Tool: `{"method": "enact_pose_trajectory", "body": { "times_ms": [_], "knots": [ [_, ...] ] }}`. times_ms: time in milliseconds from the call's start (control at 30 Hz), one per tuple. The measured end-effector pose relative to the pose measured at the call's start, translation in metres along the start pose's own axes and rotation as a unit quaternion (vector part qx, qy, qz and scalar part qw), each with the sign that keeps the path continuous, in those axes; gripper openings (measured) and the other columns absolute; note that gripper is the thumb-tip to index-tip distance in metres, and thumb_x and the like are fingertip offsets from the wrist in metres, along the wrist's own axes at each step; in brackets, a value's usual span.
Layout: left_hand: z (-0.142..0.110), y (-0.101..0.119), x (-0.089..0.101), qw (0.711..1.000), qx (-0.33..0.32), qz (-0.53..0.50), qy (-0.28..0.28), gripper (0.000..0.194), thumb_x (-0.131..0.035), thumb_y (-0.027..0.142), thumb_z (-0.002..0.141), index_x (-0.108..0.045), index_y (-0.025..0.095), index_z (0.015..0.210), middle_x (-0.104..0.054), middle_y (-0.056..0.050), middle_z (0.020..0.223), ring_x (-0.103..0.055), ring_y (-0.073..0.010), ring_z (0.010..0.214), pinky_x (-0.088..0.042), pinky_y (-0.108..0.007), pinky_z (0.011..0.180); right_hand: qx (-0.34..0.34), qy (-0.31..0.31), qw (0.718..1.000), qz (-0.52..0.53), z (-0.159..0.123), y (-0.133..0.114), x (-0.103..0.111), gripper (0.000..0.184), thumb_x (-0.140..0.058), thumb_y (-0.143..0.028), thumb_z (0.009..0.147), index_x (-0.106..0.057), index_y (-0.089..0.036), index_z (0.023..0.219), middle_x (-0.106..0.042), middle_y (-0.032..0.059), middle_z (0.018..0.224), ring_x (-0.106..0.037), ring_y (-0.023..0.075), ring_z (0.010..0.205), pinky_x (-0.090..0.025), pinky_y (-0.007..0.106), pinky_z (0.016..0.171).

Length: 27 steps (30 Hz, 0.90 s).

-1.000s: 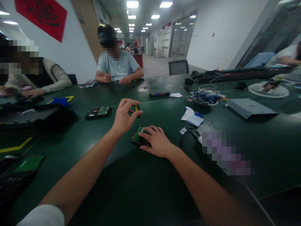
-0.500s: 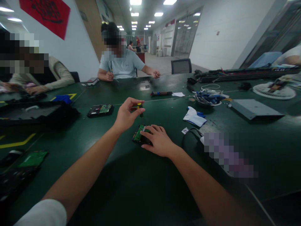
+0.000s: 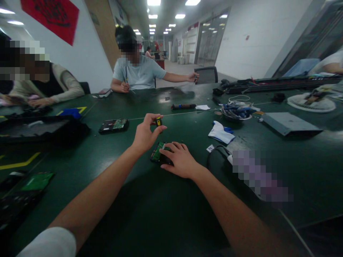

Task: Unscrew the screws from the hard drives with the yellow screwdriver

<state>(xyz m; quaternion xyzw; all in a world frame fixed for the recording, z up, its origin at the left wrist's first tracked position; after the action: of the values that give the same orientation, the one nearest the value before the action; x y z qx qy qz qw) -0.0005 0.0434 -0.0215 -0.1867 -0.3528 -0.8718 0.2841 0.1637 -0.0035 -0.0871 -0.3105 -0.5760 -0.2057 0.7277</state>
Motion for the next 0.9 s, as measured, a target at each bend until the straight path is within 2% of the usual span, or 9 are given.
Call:
{"method": "enact_pose_trajectory", "body": {
  "times_ms": [67, 133, 267, 333, 467, 600, 667, 767, 900],
  "knots": [
    [0.001, 0.002, 0.004, 0.999, -0.014, 0.024, 0.027, 0.031, -0.071, 0.021, 0.093, -0.066, 0.024, 0.123, -0.068, -0.009, 0.122, -0.066, -0.0225, 0.112, -0.056, -0.040, 0.096, 0.002, 0.001, 1.000, 0.001, 0.000, 0.000, 0.000, 0.063, -0.066, -0.055, 0.097, -0.056, -0.026, 0.152, -0.049, 0.0139, 0.158, -0.041, 0.0414, 0.147, -0.034, 0.063, 0.118],
    [0.002, 0.004, 0.008, 0.996, -0.022, 0.068, 0.046, 0.031, -0.068, 0.016, 0.093, -0.069, 0.024, 0.123, -0.066, -0.009, 0.120, -0.063, -0.0230, 0.113, -0.055, -0.040, 0.098, 0.003, 0.001, 1.000, 0.002, 0.000, 0.001, -0.001, 0.063, -0.065, -0.055, 0.097, -0.056, -0.027, 0.153, -0.049, 0.0138, 0.158, -0.040, 0.0415, 0.147, -0.034, 0.063, 0.118],
    [0.001, 0.007, 0.008, 0.992, -0.040, 0.118, 0.027, 0.036, -0.057, 0.013, 0.098, -0.065, 0.023, 0.131, -0.069, -0.010, 0.127, -0.062, -0.0251, 0.120, -0.050, -0.045, 0.107, 0.002, 0.006, 1.000, 0.005, 0.000, 0.002, -0.001, 0.063, -0.066, -0.054, 0.097, -0.055, -0.030, 0.153, -0.050, 0.0131, 0.158, -0.041, 0.0413, 0.147, -0.034, 0.064, 0.118],
    [0.000, 0.007, 0.005, 0.992, -0.040, 0.117, 0.017, 0.035, -0.059, 0.017, 0.099, -0.062, 0.021, 0.134, -0.069, -0.013, 0.134, -0.061, -0.0268, 0.127, -0.048, -0.046, 0.110, 0.003, 0.008, 1.000, 0.004, 0.000, 0.002, -0.001, 0.062, -0.066, -0.055, 0.097, -0.055, -0.030, 0.153, -0.050, 0.0127, 0.158, -0.041, 0.0410, 0.146, -0.034, 0.064, 0.118],
    [-0.001, -0.001, 0.003, 0.995, 0.026, 0.090, 0.023, 0.042, -0.074, 0.032, 0.093, -0.056, 0.020, 0.130, -0.070, -0.015, 0.130, -0.067, -0.0287, 0.120, -0.054, -0.046, 0.101, 0.005, 0.007, 1.000, 0.001, 0.000, 0.001, -0.001, 0.063, -0.066, -0.054, 0.097, -0.056, -0.027, 0.153, -0.050, 0.0134, 0.158, -0.041, 0.0419, 0.146, -0.035, 0.063, 0.117],
    [0.001, -0.007, 0.006, 0.994, 0.085, 0.042, 0.054, 0.043, -0.081, 0.033, 0.087, -0.053, 0.022, 0.119, -0.074, -0.010, 0.116, -0.072, -0.0252, 0.102, -0.057, -0.042, 0.091, 0.007, 0.009, 1.000, 0.003, 0.000, 0.001, 0.001, 0.063, -0.067, -0.054, 0.096, -0.056, -0.026, 0.152, -0.050, 0.0139, 0.157, -0.042, 0.0421, 0.145, -0.034, 0.062, 0.118],
    [0.002, -0.005, 0.008, 0.996, 0.069, 0.024, 0.052, 0.036, -0.077, 0.028, 0.090, -0.054, 0.024, 0.117, -0.074, -0.007, 0.111, -0.071, -0.0228, 0.099, -0.057, -0.040, 0.090, 0.005, 0.005, 1.000, 0.003, 0.000, 0.000, 0.001, 0.063, -0.067, -0.054, 0.097, -0.056, -0.025, 0.152, -0.050, 0.0137, 0.158, -0.041, 0.0421, 0.146, -0.034, 0.062, 0.118],
    [0.004, 0.000, 0.008, 0.998, 0.018, 0.039, 0.040, 0.027, -0.068, 0.019, 0.094, -0.060, 0.024, 0.119, -0.072, -0.008, 0.117, -0.068, -0.0224, 0.106, -0.057, -0.039, 0.091, 0.002, -0.001, 1.000, 0.002, 0.000, 0.000, 0.001, 0.064, -0.066, -0.055, 0.097, -0.055, -0.025, 0.153, -0.049, 0.0137, 0.159, -0.040, 0.0420, 0.147, -0.033, 0.062, 0.119],
    [0.001, 0.002, 0.006, 0.993, 0.010, 0.110, 0.036, 0.033, -0.056, 0.014, 0.098, -0.062, 0.023, 0.129, -0.070, -0.013, 0.126, -0.066, -0.0263, 0.118, -0.054, -0.044, 0.101, -0.001, -0.002, 1.000, -0.002, 0.001, 0.000, 0.001, 0.065, -0.066, -0.055, 0.097, -0.055, -0.026, 0.154, -0.048, 0.0138, 0.159, -0.040, 0.0418, 0.146, -0.033, 0.062, 0.118]
  ]
}}
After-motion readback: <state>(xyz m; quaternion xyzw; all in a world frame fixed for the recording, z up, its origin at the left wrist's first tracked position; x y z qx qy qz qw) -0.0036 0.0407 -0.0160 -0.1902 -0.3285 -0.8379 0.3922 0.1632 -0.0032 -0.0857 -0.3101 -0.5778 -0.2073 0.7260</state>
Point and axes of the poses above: each hand's wrist, its own z-axis towards the middle knuckle, its own x-axis out of the back of the hand, y = z × x, the point moved 4 cm from there along z, towards the middle knuckle
